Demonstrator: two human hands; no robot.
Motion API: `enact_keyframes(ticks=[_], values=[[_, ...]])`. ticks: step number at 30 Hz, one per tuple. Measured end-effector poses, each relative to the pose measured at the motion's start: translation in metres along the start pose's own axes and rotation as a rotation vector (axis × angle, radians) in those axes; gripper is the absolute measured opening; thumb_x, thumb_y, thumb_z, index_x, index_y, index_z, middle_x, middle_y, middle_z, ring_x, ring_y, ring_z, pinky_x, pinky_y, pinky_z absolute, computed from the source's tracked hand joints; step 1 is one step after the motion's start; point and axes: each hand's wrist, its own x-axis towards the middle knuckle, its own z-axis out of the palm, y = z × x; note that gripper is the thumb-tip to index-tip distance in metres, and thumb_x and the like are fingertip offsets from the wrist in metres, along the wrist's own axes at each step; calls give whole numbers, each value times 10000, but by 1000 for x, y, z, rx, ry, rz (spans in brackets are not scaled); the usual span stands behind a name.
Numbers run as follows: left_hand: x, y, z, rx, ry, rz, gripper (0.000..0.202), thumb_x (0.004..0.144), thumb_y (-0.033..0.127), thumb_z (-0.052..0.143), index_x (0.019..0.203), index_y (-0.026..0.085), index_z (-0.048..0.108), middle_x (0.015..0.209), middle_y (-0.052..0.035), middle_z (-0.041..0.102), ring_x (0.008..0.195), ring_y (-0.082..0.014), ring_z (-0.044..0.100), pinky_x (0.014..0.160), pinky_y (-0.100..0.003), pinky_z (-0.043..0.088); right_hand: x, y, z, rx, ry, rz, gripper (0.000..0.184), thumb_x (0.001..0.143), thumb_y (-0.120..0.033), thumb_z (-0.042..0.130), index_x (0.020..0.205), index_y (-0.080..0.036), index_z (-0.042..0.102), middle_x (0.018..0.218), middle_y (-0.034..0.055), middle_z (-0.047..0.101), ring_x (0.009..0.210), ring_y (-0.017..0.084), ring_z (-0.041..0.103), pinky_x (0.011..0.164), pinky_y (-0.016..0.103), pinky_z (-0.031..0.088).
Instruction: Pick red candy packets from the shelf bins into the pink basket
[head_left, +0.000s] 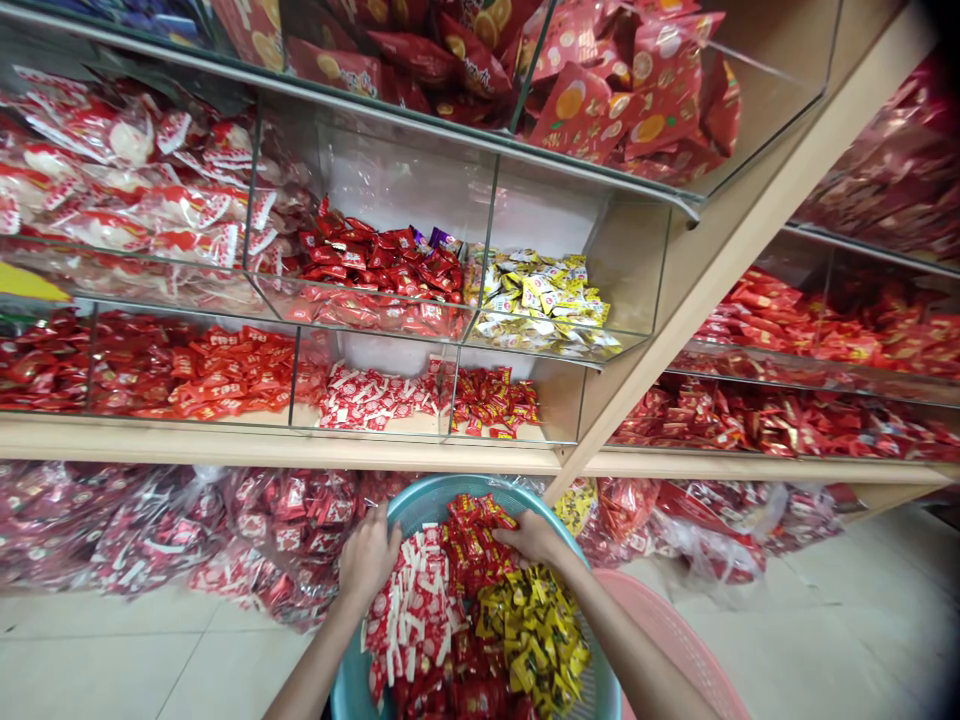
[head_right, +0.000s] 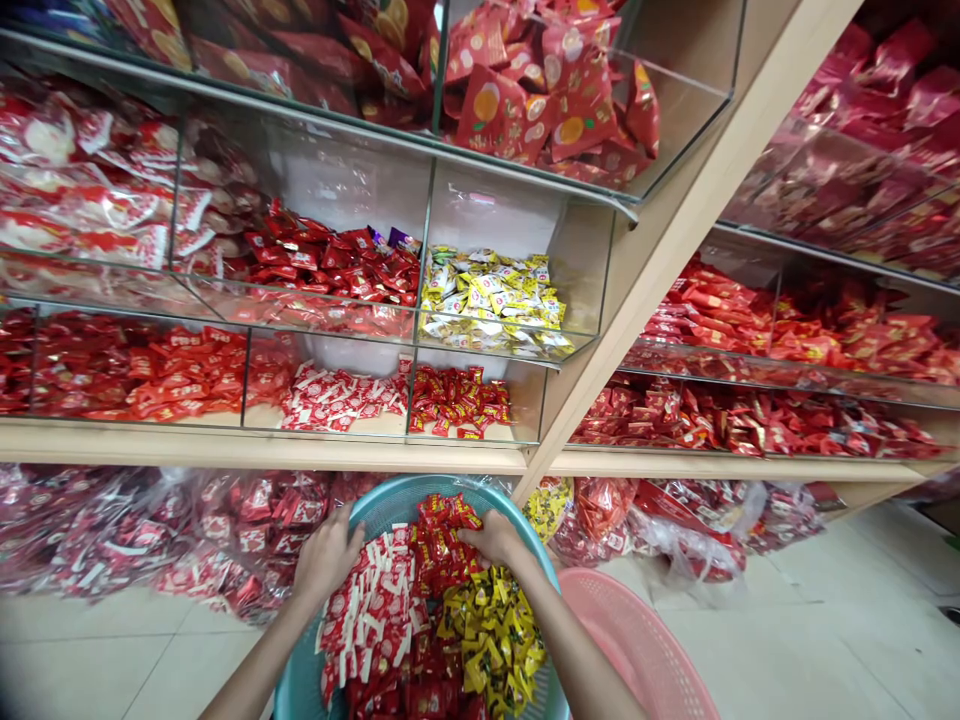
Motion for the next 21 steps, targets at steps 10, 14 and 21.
enact_keyframes(ticks=[10, 14, 21], values=[[0, 2, -1, -17, -3, -9, 453, 925, 313, 285, 1276, 78, 448, 1155, -160, 606, 878, -190, 648, 673, -280, 516, 22, 5, 12, 71, -20, 92, 382, 767, -460, 533, 506, -182, 517, 483, 30, 605, 519, 158, 601, 545, 233, 447], [-1, 2, -3, -3, -6, -11, 457, 925, 313, 284, 1281, 77, 444, 1141, -156, 615, 875, -188, 649, 679, -271, 504, 20, 8, 16, 117, 44, 66, 348, 790, -476, 502, 605, -185, 546, 501, 19, 623, 513, 153, 605, 534, 227, 442], [-1, 3, -4, 2, 16, 5, 436, 920, 297, 297, 1268, 88, 457, 1141, -151, 614, 878, -191, 645, 707, -281, 493, 25, 16, 21, 246, 78, 26, 349, 812, -505, 471, 707, -181, 547, 518, 12, 637, 469, 141, 596, 481, 213, 427]])
